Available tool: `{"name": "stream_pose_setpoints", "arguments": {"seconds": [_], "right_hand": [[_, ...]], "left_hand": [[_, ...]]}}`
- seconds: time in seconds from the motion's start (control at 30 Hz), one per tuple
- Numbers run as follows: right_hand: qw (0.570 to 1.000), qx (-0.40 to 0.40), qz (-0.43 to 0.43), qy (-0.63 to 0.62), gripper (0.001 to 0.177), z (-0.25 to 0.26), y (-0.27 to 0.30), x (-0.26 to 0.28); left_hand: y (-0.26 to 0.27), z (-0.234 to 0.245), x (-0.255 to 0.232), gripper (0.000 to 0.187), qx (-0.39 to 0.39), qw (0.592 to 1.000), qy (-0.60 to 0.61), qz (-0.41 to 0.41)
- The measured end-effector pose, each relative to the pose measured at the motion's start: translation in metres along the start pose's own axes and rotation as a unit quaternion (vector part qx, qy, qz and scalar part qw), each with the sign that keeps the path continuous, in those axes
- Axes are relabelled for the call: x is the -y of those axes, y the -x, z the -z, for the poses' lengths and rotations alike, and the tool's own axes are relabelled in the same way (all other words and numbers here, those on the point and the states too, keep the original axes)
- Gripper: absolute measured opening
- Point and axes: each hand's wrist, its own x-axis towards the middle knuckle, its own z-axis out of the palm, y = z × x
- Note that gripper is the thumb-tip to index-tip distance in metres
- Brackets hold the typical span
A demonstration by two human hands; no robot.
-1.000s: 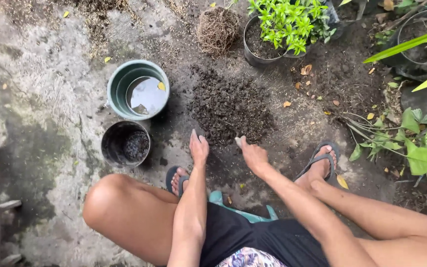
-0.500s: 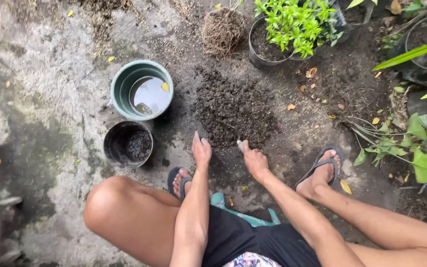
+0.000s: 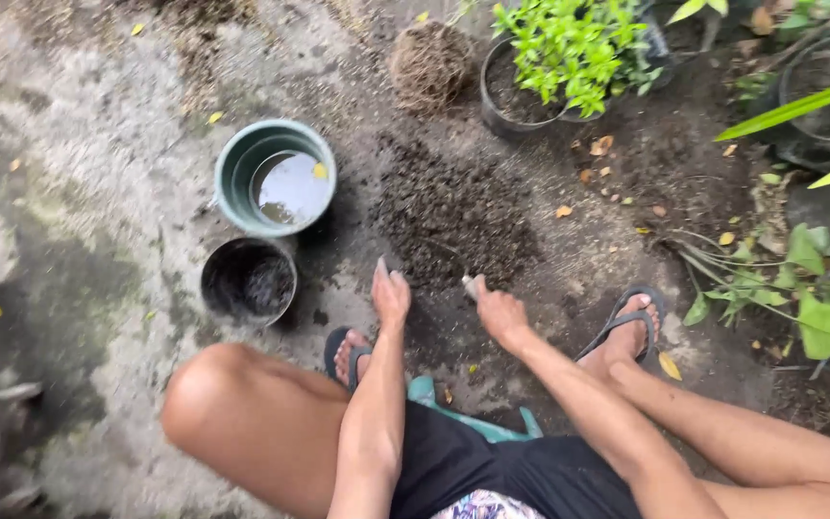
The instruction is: Mixing soil on the ground using a hand trowel and hands in a nursery setting.
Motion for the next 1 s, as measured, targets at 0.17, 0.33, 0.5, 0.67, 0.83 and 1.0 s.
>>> {"name": "stream_pose_setpoints", "arguments": {"seconds": [0.17,0.33,0.5,0.67,0.83,1.0], "right_hand": [[0.998,-0.056,0.025,0.003,0.057,0.058,0.018,0.008],[0.999,-0.030,0.010,-0.029,0.060,-0.011,-0.014,-0.010],[0.992,-0.113,0.061,0.013,0.057,0.046,0.007,0.010],[0.998,-0.042,0.011,-0.051,0.056,0.019,0.017,0.018],[0.999,-0.037,0.014,-0.022,0.051,0.033,0.020,0.018],[0.998,-0.027,0.008,-0.053,0.056,0.015,0.002,0.015]], "left_hand": [[0.002,0.005,-0.014,0.055,0.021,0.999,0.012,0.031],[0.001,0.003,-0.007,0.057,0.021,0.999,0.018,0.034],[0.002,0.006,-0.012,0.055,0.024,0.999,0.006,0.031],[0.006,0.012,-0.017,0.056,0.032,0.999,0.014,0.040],[0.016,0.004,0.005,0.056,0.045,0.998,0.010,0.044],[0.007,0.013,-0.020,0.056,0.031,0.999,0.007,0.033]]}}
